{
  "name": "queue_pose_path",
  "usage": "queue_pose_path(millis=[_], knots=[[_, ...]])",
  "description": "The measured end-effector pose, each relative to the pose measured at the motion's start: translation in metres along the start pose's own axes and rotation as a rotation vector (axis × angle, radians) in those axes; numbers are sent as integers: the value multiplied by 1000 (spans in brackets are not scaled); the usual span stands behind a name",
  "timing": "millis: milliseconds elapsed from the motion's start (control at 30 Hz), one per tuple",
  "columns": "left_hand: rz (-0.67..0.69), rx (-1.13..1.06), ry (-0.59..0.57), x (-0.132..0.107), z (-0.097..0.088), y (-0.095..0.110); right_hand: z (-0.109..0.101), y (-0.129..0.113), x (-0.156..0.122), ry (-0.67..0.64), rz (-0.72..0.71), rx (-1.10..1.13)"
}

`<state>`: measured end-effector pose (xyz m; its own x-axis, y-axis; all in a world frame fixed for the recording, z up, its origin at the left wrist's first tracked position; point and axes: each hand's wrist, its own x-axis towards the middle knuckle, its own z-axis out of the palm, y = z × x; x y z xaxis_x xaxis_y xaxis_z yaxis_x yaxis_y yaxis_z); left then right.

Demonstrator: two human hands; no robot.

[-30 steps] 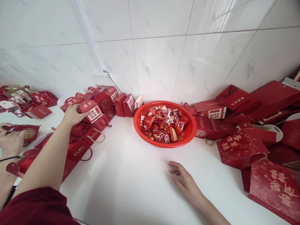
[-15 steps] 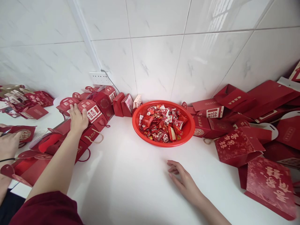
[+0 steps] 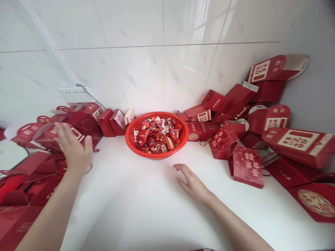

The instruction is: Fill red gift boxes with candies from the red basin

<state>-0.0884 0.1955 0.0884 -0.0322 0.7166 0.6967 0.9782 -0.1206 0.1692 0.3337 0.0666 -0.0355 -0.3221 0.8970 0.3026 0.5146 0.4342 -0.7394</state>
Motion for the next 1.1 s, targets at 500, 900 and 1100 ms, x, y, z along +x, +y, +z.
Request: queue_pose_path(millis=[500,900,1100], knots=[[590,-375,-859,-152,82,138,-112,88,-94,721,886,-681],[557,-410,-877,-150,85,135,-141,42,-140,950,893,-194],[476,-501,-863,-146,74,140,-122,1,-168,721,580,833]])
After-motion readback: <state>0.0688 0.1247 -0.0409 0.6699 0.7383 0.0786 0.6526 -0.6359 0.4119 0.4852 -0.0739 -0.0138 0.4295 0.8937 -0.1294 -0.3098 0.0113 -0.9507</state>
